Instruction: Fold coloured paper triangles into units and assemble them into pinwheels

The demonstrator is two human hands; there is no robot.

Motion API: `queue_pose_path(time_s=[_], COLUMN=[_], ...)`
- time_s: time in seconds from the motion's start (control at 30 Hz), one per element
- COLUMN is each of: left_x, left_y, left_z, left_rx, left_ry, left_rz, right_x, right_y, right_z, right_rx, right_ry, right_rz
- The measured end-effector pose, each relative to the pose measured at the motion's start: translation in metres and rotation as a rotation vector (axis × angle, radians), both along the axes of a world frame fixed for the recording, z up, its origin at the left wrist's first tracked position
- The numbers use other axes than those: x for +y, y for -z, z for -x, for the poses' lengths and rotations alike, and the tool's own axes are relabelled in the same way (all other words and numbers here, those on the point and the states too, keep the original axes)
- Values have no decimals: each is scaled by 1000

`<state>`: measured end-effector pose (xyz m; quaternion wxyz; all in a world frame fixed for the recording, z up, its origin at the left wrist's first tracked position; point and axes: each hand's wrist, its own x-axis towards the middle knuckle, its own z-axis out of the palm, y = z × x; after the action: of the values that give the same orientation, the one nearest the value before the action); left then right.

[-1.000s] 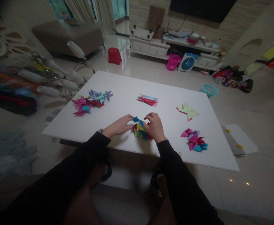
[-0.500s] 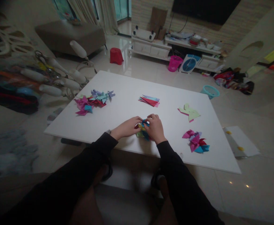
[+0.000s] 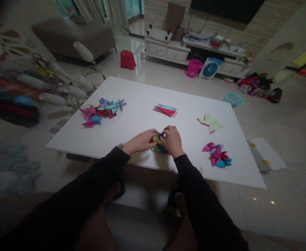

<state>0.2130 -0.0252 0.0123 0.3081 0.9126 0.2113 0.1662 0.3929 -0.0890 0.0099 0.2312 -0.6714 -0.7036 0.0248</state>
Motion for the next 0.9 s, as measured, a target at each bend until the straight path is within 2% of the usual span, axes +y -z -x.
queue_pose_path(time_s=[0.13,0.3,0.43,0.53,0.77,0.9], left_x=[0,4,7,8,7,7], left_y=[-1,-1,-1,-2,-1,-1], left_z=[1,8,11,12,10,9], left_rx=[-21,-49,-25,-12,6,9], left_ry=[-18,-94,-118,-135,-128,-125], left_rz=[2,2,12,13,20,16], right_x=[-1,-4,-12,-19,-25,-22], right_y=[-6,-9,-9,-10,-5,-2], right_z=[-7,-34,-59,-72,-70,-61], right_rx=[0,-20,-81,-144,-215,-197], right_ry=[28,101,177,217,264,313], right_rz=[15,46,136,264,563,653])
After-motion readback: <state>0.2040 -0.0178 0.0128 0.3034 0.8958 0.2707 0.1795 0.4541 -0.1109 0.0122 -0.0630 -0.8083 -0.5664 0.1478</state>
